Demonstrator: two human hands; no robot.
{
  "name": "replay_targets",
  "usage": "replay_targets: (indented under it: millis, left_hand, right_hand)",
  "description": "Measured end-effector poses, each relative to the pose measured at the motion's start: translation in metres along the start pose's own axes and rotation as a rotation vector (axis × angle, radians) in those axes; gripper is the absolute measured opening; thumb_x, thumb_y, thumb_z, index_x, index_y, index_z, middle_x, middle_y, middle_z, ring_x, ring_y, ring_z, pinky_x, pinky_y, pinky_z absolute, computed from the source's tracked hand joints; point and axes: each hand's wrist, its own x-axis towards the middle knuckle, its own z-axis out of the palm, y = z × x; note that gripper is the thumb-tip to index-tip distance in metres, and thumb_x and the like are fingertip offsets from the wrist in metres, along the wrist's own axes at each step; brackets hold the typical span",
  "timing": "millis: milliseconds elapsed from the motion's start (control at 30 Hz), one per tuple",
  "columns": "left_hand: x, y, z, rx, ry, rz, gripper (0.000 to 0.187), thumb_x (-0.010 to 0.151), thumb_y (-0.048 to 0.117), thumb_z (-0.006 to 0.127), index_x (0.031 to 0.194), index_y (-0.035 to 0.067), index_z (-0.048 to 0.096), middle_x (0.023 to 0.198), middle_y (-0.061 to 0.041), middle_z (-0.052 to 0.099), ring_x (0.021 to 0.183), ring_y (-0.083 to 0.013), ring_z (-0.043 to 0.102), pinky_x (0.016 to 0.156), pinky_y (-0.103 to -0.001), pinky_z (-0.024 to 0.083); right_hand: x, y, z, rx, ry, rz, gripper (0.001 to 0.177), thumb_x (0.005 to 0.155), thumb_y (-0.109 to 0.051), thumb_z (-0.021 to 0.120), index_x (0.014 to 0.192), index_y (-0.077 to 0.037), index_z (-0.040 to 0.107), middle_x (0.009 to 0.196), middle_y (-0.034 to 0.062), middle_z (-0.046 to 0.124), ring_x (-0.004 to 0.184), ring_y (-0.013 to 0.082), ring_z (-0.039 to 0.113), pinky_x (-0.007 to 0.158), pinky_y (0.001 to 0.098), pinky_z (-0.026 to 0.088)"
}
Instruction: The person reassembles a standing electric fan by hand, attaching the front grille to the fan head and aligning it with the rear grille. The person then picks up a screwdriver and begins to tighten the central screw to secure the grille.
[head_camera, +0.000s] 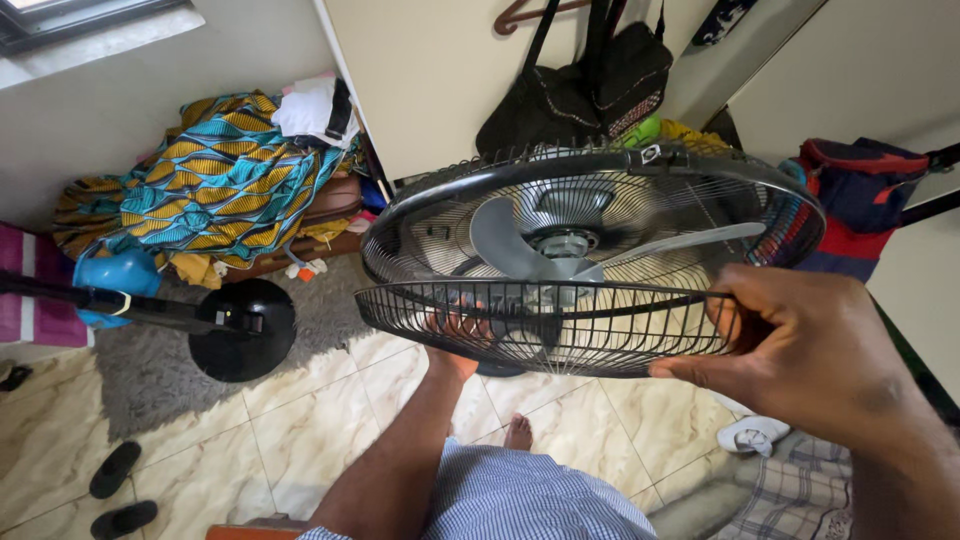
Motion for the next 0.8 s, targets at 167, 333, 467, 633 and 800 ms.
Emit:
replay_targets:
  millis: [167,333,467,633,800]
  left_hand:
    - [0.0,0.0,-0.001,-0.127,-0.105,-0.073,0.063,0.099,0.063,0.027,0.132,0.02,0.059,0.134,-0.001,0.065,0.126,-0.0262,0.057,0.099,-0.057,0.046]
    - [-0.01,0.001,0.012,-0.014,0.033,-0.063,0.065,0.097,0.068,0.028,0.127,0.021,0.062,0.133,-0.006,0.063,0.12,-0.0323,0.055,0.092,-0.056,0.043]
    - [-0.015,0.0,0.02,-0.058,0.049,0.021,0.059,0.101,0.066,0.037,0.127,0.018,0.06,0.136,0.0,0.06,0.127,-0.0313,0.057,0.096,-0.057,0.043]
    - [-0.015,-0.002,0.019,-0.039,0.05,-0.038,0.062,0.097,0.068,0.036,0.126,0.019,0.061,0.133,-0.004,0.062,0.121,-0.0336,0.058,0.094,-0.059,0.044]
    - [-0.01,-0.001,0.014,-0.063,0.025,-0.043,0.066,0.093,0.071,0.036,0.126,0.02,0.062,0.131,-0.004,0.064,0.118,-0.0338,0.059,0.093,-0.06,0.044]
  right_hand:
    - [0.0,0.001,-0.004,0.11,0.016,-0.062,0.05,0.05,-0.042,0.097,0.06,-0.009,0.061,0.047,-0.0006,0.051,0.037,0.008,0.048,0.033,0.0311,0.033]
    - [0.005,0.004,-0.002,-0.004,-0.014,-0.065,0.061,0.053,-0.051,0.097,0.063,-0.009,0.055,0.052,-0.0001,0.049,0.044,0.0097,0.044,0.038,0.032,0.033]
    - [0.006,0.002,-0.004,0.015,-0.001,-0.05,0.058,0.049,-0.048,0.097,0.059,-0.008,0.057,0.05,0.001,0.05,0.039,0.011,0.047,0.037,0.0341,0.034]
    - [0.004,-0.001,-0.007,-0.061,-0.025,-0.037,0.062,0.048,-0.053,0.098,0.057,-0.007,0.057,0.051,0.0022,0.05,0.04,0.0131,0.047,0.041,0.0363,0.034]
    - [0.008,-0.004,-0.01,0.022,-0.002,-0.076,0.062,0.049,-0.048,0.1,0.06,-0.006,0.056,0.05,0.0027,0.051,0.042,0.0137,0.047,0.041,0.0362,0.036]
